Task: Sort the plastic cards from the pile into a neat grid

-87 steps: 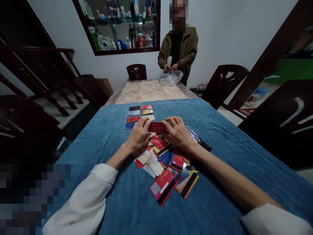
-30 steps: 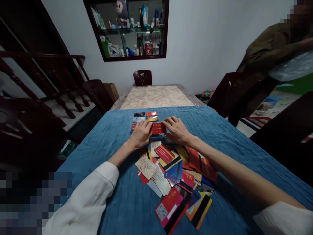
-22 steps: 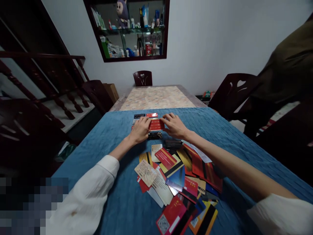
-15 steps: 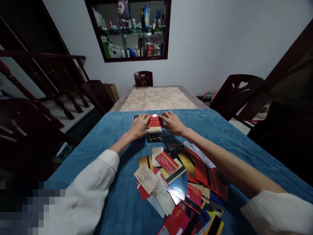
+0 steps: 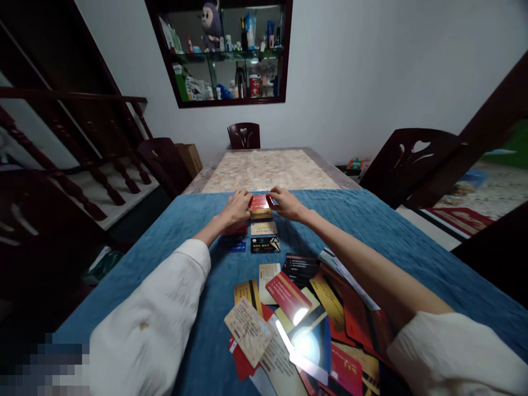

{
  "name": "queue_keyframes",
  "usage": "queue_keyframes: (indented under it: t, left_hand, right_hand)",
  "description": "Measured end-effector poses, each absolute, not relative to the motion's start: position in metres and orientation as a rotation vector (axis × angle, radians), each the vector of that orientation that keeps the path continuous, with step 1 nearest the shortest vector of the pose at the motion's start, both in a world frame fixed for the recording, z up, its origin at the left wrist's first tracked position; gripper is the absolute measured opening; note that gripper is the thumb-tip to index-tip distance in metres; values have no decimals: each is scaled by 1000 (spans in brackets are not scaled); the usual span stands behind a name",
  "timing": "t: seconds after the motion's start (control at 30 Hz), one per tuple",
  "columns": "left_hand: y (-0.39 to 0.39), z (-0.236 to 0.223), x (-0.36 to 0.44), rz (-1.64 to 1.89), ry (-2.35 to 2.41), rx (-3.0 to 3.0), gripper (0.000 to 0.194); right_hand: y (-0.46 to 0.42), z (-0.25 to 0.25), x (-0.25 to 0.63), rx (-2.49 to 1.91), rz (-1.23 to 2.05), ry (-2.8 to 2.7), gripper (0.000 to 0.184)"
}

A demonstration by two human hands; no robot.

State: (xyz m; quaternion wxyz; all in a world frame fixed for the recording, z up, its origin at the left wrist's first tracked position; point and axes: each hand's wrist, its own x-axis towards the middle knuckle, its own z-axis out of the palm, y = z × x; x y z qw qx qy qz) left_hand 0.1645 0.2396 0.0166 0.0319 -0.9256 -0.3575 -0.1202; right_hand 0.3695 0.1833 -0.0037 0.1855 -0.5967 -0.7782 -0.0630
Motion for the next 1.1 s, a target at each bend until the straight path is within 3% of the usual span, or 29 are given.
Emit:
queue_keyframes:
  t: [1.1]
  left_hand:
    - [310,-19,202,-93,-1313,-2894,20]
  right_hand:
    - [260,-47,386,-1905,-1,-2169,29]
